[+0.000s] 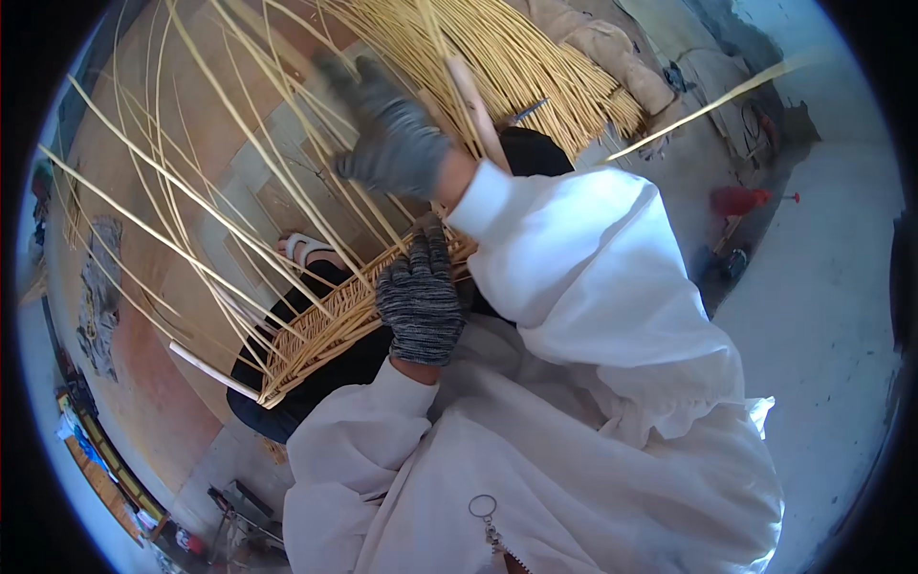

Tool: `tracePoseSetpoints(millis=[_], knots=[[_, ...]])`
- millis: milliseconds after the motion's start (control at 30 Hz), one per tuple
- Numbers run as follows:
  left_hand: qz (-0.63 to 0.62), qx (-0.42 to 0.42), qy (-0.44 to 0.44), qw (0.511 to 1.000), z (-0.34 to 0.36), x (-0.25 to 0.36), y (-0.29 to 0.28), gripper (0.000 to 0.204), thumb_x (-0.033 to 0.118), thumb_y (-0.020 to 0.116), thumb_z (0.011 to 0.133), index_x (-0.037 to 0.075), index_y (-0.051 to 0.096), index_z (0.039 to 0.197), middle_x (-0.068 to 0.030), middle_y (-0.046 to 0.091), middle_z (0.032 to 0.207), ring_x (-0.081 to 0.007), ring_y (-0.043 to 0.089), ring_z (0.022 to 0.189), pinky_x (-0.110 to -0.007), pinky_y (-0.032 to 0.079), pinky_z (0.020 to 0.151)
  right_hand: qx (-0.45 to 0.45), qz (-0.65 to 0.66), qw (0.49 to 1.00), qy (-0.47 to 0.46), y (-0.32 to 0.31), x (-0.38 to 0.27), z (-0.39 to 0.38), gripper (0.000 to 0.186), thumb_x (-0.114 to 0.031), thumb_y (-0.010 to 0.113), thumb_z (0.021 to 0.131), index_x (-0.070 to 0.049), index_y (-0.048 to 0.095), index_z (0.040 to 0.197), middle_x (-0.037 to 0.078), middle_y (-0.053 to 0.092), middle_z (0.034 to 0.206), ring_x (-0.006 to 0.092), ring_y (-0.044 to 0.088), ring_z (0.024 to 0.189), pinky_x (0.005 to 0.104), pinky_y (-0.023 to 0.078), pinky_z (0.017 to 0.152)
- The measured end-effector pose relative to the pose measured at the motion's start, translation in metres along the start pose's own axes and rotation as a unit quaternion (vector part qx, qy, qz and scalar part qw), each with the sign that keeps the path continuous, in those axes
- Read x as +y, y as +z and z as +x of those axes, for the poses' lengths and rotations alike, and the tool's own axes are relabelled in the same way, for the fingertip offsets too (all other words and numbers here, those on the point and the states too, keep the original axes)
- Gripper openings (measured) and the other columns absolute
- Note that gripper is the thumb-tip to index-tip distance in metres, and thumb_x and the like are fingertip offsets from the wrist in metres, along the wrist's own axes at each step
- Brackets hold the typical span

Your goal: The person sits on the floor and weaves a rectangular basket using thin, flexible reeds. They interlace the reeds through a vertical frame structure, occasionally using a wooden stick to tighten the weave and adjust the alignment of the strands.

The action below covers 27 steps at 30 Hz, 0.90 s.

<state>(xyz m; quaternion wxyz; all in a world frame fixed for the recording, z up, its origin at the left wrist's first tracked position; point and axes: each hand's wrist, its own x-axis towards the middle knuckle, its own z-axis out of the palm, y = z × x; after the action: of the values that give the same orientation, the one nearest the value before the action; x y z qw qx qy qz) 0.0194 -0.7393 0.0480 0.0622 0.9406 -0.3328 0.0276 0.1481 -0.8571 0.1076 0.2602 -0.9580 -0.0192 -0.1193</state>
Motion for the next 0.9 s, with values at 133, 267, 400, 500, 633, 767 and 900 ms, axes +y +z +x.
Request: tracePoseSetpoints(millis=[133,267,400,500,633,767,900], knots=[[-0.044,0.035,-0.021,0.998,0.001,0.008,-0.006,0.058,0.036,0.065,0.072,0.009,0.054,0.122,-0.0101,0.06,0.111,-0.0317,0.057,0.087,-0.047,0.043,0.081,0.131,0.491,0.859,0.063,-0.099,0.049,-0.105,0.039,-0.032,0.052,0.091,0.0,0.046,0.112,0.008,0.054,0.081,0.0139,0.052,0.067,0.0272,0.046,0.059],[0.031,0.044,0.0,0.999,0.002,0.011,0.001,0.048,0.038,0.063,0.075,0.014,0.058,0.117,-0.0072,0.062,0.106,-0.0294,0.059,0.091,-0.044,0.045,0.08,0.277,0.663,0.691,0.083,-0.079,0.087,-0.177,0.02,-0.02,0.045,0.095,-0.001,0.046,0.099,0.003,0.041,0.061,0.013,0.039,0.05,0.0292,0.042,0.05],[-0.003,-0.162,0.002,0.987,0.025,0.006,-0.073,0.046,0.038,0.059,0.081,0.012,0.055,0.118,-0.0123,0.057,0.115,-0.0286,0.055,0.102,-0.038,0.045,0.087,0.296,0.593,0.738,0.124,-0.077,0.093,-0.176,0.016,-0.019,0.044,0.096,-0.004,0.048,0.1,0.005,0.043,0.065,0.0143,0.041,0.054,0.0322,0.044,0.054],[0.087,0.125,0.091,0.984,0.061,-0.006,-0.111,0.056,0.049,0.044,0.088,0.016,0.043,0.133,-0.0097,0.036,0.141,-0.0257,0.038,0.126,-0.046,0.029,0.103,0.303,0.617,0.716,0.123,-0.072,0.102,-0.177,0.013,-0.016,0.045,0.095,-0.004,0.047,0.1,0.005,0.044,0.065,0.0158,0.044,0.056,0.0339,0.046,0.056],[0.231,-0.067,0.049,0.969,0.096,-0.023,-0.063,0.059,0.049,0.038,0.09,0.01,0.04,0.135,-0.0084,0.03,0.144,-0.0237,0.026,0.134,-0.04,0.014,0.111,0.279,0.611,0.727,0.14,-0.085,0.097,-0.17,0.013,-0.012,0.044,0.095,-0.001,0.046,0.098,0.007,0.048,0.065,0.0171,0.047,0.054,0.0328,0.047,0.056],[0.243,-0.163,-0.01,0.956,0.086,-0.035,-0.06,0.061,0.05,0.031,0.092,0.008,0.036,0.136,-0.0077,0.028,0.146,-0.021,0.023,0.136,-0.045,0.005,0.111,0.212,0.567,0.793,0.071,-0.116,0.034,-0.165,0.01,-0.008,0.041,0.094,-0.002,0.049,0.094,0.005,0.049,0.066,0.0139,0.048,0.054,0.0279,0.05,0.055],[0.229,-0.284,0.042,0.93,0.108,-0.031,-0.053,0.059,0.048,0.027,0.093,0.009,0.037,0.136,-0.0068,0.031,0.145,-0.0193,0.026,0.135,-0.052,0.003,0.109,0.209,0.467,0.857,0.058,-0.124,0.019,-0.17,0.014,-0.008,0.04,0.094,0.001,0.052,0.093,0.007,0.054,0.069,0.0155,0.054,0.058,0.0274,0.049,0.055]])
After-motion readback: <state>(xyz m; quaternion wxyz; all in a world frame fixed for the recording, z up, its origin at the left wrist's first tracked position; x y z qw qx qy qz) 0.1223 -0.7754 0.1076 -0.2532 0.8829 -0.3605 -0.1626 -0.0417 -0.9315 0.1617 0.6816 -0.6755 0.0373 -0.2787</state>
